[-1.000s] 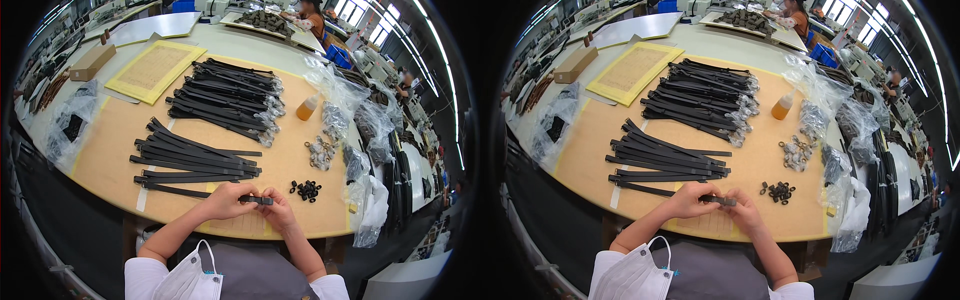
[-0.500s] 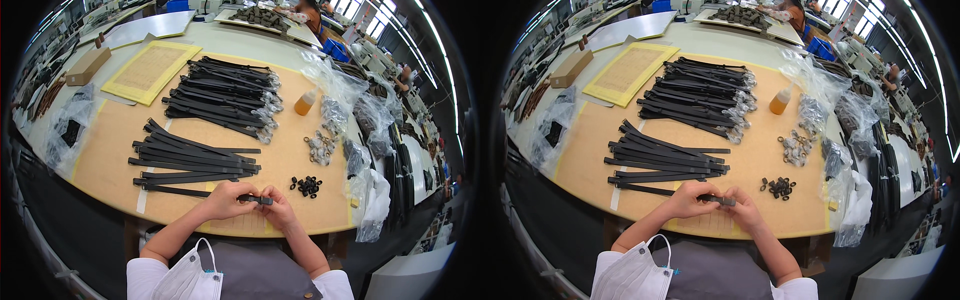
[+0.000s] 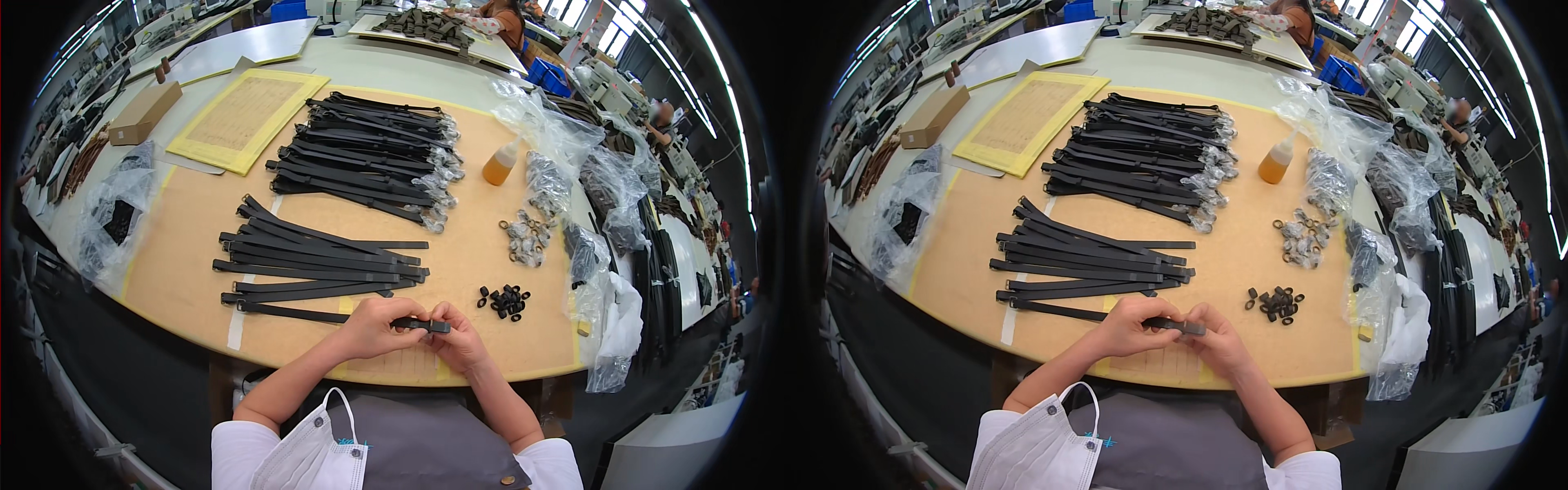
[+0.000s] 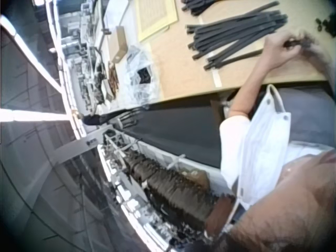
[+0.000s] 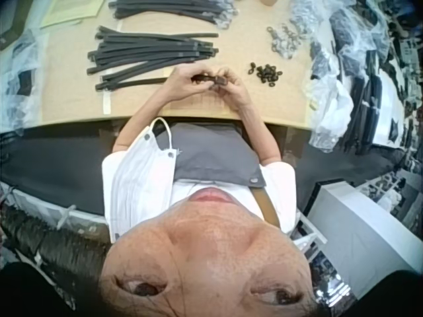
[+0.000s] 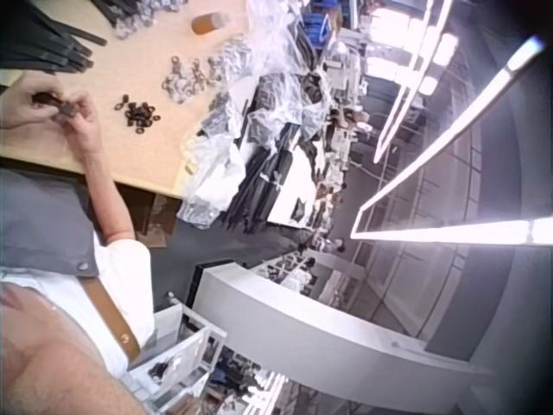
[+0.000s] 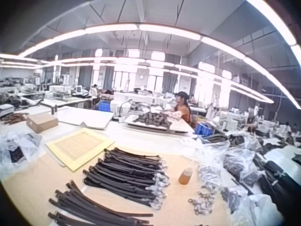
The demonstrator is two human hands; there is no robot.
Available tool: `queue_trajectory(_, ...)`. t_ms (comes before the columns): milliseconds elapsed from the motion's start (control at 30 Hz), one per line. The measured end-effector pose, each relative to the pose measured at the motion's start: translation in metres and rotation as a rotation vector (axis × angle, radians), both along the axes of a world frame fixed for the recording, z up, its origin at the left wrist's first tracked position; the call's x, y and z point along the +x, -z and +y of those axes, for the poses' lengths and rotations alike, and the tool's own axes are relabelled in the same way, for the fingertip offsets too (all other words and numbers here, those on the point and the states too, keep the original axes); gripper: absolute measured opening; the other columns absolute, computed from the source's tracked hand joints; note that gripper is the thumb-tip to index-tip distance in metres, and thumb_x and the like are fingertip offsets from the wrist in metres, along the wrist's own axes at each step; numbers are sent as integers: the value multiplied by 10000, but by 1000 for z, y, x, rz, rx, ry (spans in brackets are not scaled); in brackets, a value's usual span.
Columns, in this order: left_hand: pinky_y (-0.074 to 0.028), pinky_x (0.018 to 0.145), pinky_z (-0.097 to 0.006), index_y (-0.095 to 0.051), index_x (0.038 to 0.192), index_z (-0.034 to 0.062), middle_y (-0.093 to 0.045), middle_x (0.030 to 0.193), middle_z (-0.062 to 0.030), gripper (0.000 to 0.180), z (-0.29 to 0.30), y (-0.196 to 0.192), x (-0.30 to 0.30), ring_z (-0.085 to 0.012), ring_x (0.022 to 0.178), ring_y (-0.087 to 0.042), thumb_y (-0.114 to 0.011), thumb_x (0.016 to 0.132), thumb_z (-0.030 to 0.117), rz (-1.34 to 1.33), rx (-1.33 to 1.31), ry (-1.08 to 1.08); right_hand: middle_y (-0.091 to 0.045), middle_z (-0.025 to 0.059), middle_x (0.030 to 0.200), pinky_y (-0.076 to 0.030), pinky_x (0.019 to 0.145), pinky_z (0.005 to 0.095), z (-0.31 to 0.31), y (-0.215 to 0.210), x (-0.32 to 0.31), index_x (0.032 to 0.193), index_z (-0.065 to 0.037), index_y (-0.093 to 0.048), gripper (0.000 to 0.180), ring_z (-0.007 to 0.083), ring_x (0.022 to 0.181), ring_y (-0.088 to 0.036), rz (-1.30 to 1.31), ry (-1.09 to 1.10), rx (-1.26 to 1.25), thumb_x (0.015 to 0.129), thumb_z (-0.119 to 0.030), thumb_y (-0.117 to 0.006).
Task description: The person assembles black fabric straps by inserting small black plastic rings into the ends of the straps. They pick up a strap and a ring, thread the ring onto the strap end, and place the finished item on a pile. The process is repeated for multiple straps.
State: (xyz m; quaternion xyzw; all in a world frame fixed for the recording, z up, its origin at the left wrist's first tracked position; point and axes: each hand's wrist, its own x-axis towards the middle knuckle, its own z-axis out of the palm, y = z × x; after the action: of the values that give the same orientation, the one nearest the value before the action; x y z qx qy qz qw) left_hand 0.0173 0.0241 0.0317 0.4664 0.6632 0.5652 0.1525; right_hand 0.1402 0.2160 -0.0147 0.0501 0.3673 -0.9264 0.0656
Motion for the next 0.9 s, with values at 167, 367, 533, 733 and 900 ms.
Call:
queue_trajectory(167, -477, 582, -250, -734, 997, 32, -700, 793, -32, 205, 0, 0, 0, -102, 635, -611, -813, 817, 89, 5, -1, -6, -682, 40, 1067, -536, 971, 370, 0, 1, 0, 1122, -111, -594, 145, 150, 965, -643, -5, 5, 3, 1007, -142, -676)
queue_trajectory(367, -483, 588, -242, -736, 1002, 31, -711, 819, -30, 200, -1, 3, 0, -91, 662, -622, -808, 822, 80, -13, -8, 1, -681, 38, 1060, -538, 976, 374, 0, 1, 0, 1112, -108, -592, 137, 154, 971, -644, -2, 5, 6, 1006, -136, -674)
queue_trajectory(533, -483, 589, -237, -735, 997, 33, -712, 821, -26, 195, -1, 3, 0, -88, 664, -622, -807, 822, 80, -20, -8, 2, -690, 51, 1086, -546, 985, 381, 2, 3, 0, 1097, -98, -590, 123, 181, 1049, -674, 6, -12, 0, 1008, -131, -669)
queue_trajectory(733, -520, 596, -272, -724, 1002, 43, -716, 822, -57, 211, -2, 1, 0, -151, 663, -667, -804, 825, 125, -15, -20, 3, -692, 56, 1100, -550, 992, 383, 1, 1, 0, 1078, -97, -598, 108, 183, 1055, -682, -3, -7, -1, 1006, -128, -672)
queue_trajectory(900, -478, 580, -245, -735, 997, 37, -702, 793, -31, 203, -1, 4, 0, -99, 650, -621, -813, 819, 95, -24, 2, -1, -693, 63, 1128, -551, 994, 387, 1, 3, 0, 1081, -98, -600, 112, 182, 1056, -684, 10, -7, -18, 1005, -133, -674)
